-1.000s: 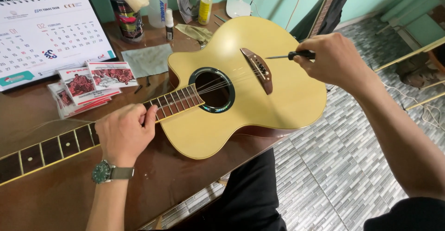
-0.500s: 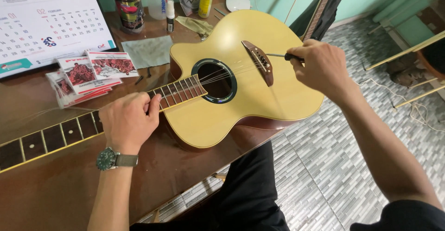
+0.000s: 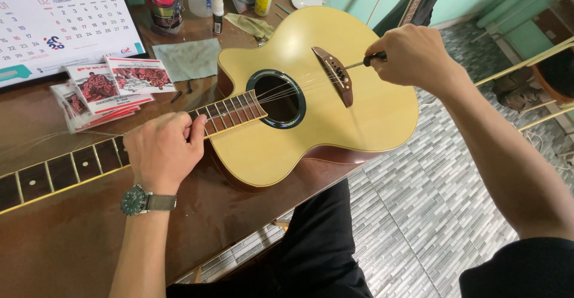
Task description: The person is restringing an acoustic guitar by removing the old strings, pulling out the bridge pins, cleaning the bridge area, and then installing and winding new strings.
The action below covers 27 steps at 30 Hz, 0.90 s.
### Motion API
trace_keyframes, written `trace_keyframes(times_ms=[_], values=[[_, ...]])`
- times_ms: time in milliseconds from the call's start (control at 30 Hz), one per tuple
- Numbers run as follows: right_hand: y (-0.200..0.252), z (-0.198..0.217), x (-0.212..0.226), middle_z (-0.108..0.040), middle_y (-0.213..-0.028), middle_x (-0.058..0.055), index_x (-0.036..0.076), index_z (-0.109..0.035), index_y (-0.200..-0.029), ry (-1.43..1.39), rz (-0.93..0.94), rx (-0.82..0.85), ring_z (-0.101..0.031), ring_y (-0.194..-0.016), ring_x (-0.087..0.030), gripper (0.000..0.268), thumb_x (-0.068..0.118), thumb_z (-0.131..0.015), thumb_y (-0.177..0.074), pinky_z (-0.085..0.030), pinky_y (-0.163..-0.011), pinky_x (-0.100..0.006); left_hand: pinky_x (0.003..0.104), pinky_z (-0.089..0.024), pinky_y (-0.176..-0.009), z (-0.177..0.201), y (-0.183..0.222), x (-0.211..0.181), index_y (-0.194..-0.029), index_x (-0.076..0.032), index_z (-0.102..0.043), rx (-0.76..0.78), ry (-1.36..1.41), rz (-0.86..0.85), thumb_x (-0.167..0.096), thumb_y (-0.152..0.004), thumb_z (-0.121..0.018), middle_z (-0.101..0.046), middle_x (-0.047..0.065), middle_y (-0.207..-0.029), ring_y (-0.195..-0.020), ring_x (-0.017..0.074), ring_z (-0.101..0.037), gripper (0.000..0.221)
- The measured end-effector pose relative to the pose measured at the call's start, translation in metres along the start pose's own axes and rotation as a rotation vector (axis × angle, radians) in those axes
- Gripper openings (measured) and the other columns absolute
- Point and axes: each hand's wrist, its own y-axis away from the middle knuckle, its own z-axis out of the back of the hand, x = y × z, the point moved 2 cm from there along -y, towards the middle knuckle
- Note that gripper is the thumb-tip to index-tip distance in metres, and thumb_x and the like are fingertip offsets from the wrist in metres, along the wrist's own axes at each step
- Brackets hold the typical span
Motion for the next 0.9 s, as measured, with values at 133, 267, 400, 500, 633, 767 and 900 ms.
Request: trace_keyframes(times_ms=[133,267,400,500,633,767,900], values=[[0.0,0.008,-0.001,-0.079,-0.105,-0.003,0.028,-0.08,-0.119,-0.003,-0.001,0.015,-0.07,-0.102,-0.032,0.039,0.025,-0.052,-0.092,-0.049,-0.067,-0.044,0.035,-0.026,-0.045,0.001,0.0,0.0,-0.061,-0.019,-0.046,-0.004,-0.022,-0.002,-0.041,-0.109,-0.069,-0.047,-0.006,-0.055,-0.047,0.0208,-0.044,0.057],[-0.001,0.012,-0.002,-0.079,-0.105,0.0,0.029,-0.08,-0.119,-0.043,-0.007,0.059,-0.068,-0.098,-0.032,0.038,0.022,-0.054,-0.092,-0.047,-0.071,-0.043,0.036,-0.025,-0.045,-0.001,0.0,0.0,-0.062,-0.019,-0.044,-0.008,-0.018,-0.007,-0.041,-0.11,-0.069,-0.046,-0.006,-0.055,-0.047,0.021,-0.042,0.058],[-0.006,0.011,0.0,-0.08,-0.101,-0.002,0.032,-0.079,-0.122,-0.023,-0.005,0.087,-0.066,-0.101,-0.034,0.04,0.024,-0.051,-0.094,-0.047,-0.077,-0.043,0.035,-0.024,-0.046,0.0,0.0,0.0,-0.062,-0.02,-0.043,0.012,-0.024,0.004,-0.041,-0.11,-0.069,-0.045,-0.006,-0.055,-0.047,0.0203,-0.042,0.059],[-0.012,0.013,0.002,-0.079,-0.102,-0.002,0.033,-0.079,-0.122,-0.001,-0.015,0.108,-0.067,-0.102,-0.034,0.04,0.025,-0.053,-0.092,-0.047,-0.079,-0.043,0.037,-0.025,-0.046,-0.002,0.001,0.001,-0.063,-0.02,-0.044,-0.011,-0.028,-0.002,-0.041,-0.11,-0.069,-0.047,-0.006,-0.056,-0.048,0.0231,-0.044,0.058],[-0.008,0.003,0.0,-0.08,-0.097,-0.003,0.031,-0.08,-0.12,0.029,0.044,0.053,-0.071,-0.091,-0.035,0.04,0.023,-0.053,-0.091,-0.051,-0.071,-0.043,0.036,-0.025,-0.046,-0.001,0.0,0.0,-0.062,-0.019,-0.045,0.013,-0.025,0.014,-0.041,-0.11,-0.069,-0.047,-0.005,-0.056,-0.048,0.0226,-0.044,0.058],[0.011,-0.006,0.002,-0.077,-0.093,-0.009,0.022,-0.078,-0.121,-0.02,0.096,-0.05,-0.071,-0.085,-0.035,0.036,0.021,-0.055,-0.095,-0.051,-0.063,-0.046,0.037,-0.026,-0.046,-0.001,0.0,0.001,-0.062,-0.02,-0.046,0.008,-0.032,0.01,-0.042,-0.109,-0.069,-0.049,-0.005,-0.056,-0.049,0.0231,-0.046,0.057],[0.023,-0.021,0.0,-0.072,-0.091,-0.008,0.023,-0.078,-0.123,-0.075,0.099,-0.149,-0.067,-0.072,-0.033,0.033,0.022,-0.054,-0.1,-0.046,-0.055,-0.044,0.038,-0.027,-0.046,-0.003,0.0,0.001,-0.062,-0.02,-0.046,-0.003,-0.036,0.01,-0.042,-0.109,-0.07,-0.048,-0.005,-0.056,-0.049,0.0239,-0.045,0.057]])
